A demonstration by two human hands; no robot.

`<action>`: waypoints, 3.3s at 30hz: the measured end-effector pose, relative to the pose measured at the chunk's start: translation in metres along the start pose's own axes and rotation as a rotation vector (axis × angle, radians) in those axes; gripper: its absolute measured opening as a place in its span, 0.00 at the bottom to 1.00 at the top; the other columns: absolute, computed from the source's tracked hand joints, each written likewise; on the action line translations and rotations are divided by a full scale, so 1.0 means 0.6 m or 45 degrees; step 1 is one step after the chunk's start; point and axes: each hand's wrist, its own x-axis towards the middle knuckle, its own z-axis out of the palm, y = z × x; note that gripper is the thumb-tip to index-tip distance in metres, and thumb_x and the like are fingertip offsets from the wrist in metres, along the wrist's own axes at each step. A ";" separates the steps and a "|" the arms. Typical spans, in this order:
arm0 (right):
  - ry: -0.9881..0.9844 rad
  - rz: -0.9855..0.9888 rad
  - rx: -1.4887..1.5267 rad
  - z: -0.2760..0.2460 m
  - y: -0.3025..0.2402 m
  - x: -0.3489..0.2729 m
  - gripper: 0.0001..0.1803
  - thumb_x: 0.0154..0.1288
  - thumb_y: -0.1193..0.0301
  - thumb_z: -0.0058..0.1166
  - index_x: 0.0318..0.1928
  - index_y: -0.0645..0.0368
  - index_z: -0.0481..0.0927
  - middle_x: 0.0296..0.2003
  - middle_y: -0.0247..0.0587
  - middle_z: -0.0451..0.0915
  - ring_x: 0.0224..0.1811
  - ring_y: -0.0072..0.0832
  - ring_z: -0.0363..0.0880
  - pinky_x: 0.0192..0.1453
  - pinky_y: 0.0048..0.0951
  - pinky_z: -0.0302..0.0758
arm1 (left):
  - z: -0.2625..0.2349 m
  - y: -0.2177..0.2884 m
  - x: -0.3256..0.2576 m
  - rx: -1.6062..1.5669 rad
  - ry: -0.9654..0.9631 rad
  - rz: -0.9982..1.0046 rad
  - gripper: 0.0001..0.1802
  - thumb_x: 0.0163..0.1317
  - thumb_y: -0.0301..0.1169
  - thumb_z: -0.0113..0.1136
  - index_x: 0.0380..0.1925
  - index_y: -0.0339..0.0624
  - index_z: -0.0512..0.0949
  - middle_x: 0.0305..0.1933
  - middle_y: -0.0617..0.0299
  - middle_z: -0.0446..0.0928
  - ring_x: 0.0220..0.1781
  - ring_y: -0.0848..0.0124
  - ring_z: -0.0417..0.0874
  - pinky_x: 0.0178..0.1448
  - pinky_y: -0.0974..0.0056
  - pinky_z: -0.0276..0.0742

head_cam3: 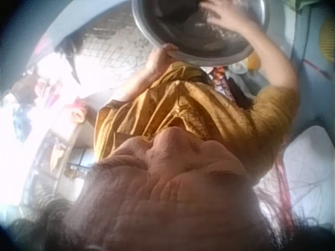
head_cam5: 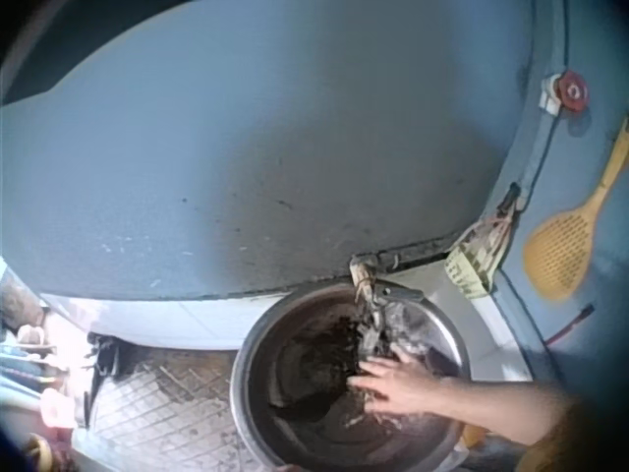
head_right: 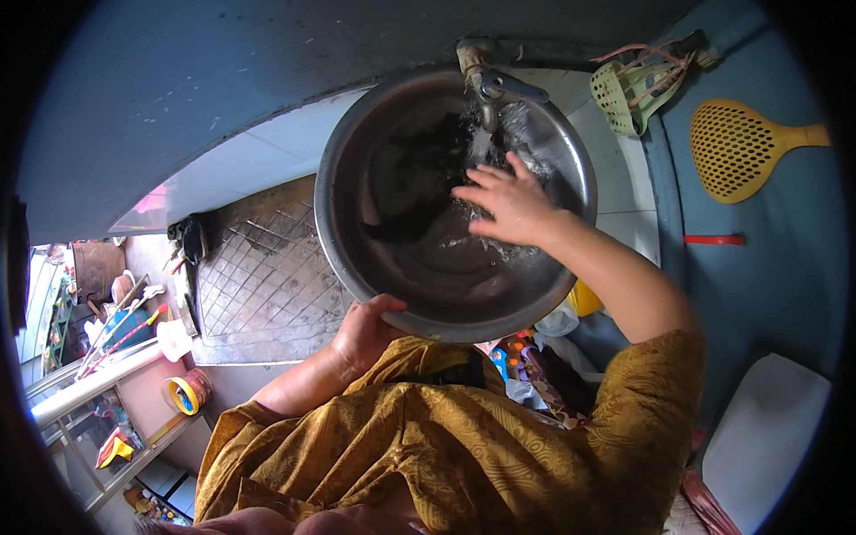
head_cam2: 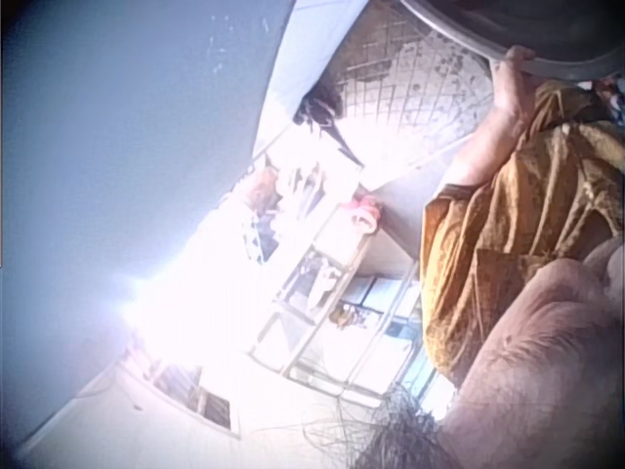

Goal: The person washes several large leaves in a metal bowl under a running faucet, سپس scrubs the leaves with a small brush on a wooden surface before placing them back in the water and carrying the bowl across the room.

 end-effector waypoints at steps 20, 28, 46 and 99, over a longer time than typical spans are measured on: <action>0.385 0.587 0.500 -0.169 -0.043 0.013 0.16 0.58 0.60 0.66 0.35 0.59 0.78 0.35 0.41 0.81 0.39 0.40 0.80 0.47 0.37 0.75 | -0.017 0.001 0.010 0.006 0.038 0.048 0.18 0.68 0.30 0.56 0.54 0.31 0.71 0.50 0.50 0.79 0.49 0.58 0.84 0.51 0.52 0.86; 0.567 0.956 1.020 0.047 0.144 -0.061 0.23 0.60 0.69 0.66 0.54 0.63 0.76 0.43 0.42 0.83 0.43 0.31 0.81 0.52 0.30 0.75 | -0.076 0.000 0.059 0.191 -0.051 0.134 0.16 0.63 0.25 0.56 0.51 0.33 0.71 0.46 0.51 0.79 0.45 0.58 0.84 0.50 0.53 0.85; 0.859 0.878 1.372 0.375 -0.086 0.059 0.12 0.59 0.74 0.65 0.40 0.65 0.78 0.35 0.42 0.85 0.36 0.26 0.82 0.44 0.29 0.76 | -0.424 0.023 0.172 0.310 0.222 0.197 0.07 0.55 0.25 0.59 0.35 0.39 0.75 0.23 0.65 0.75 0.21 0.73 0.75 0.23 0.69 0.72; 0.233 0.911 0.466 0.395 -0.483 0.376 0.38 0.58 0.66 0.64 0.68 0.42 0.63 0.69 0.49 0.59 0.66 0.53 0.65 0.64 0.48 0.70 | -0.887 0.391 0.251 0.733 1.013 0.934 0.15 0.63 0.34 0.62 0.45 0.37 0.81 0.42 0.50 0.84 0.36 0.67 0.86 0.32 0.61 0.82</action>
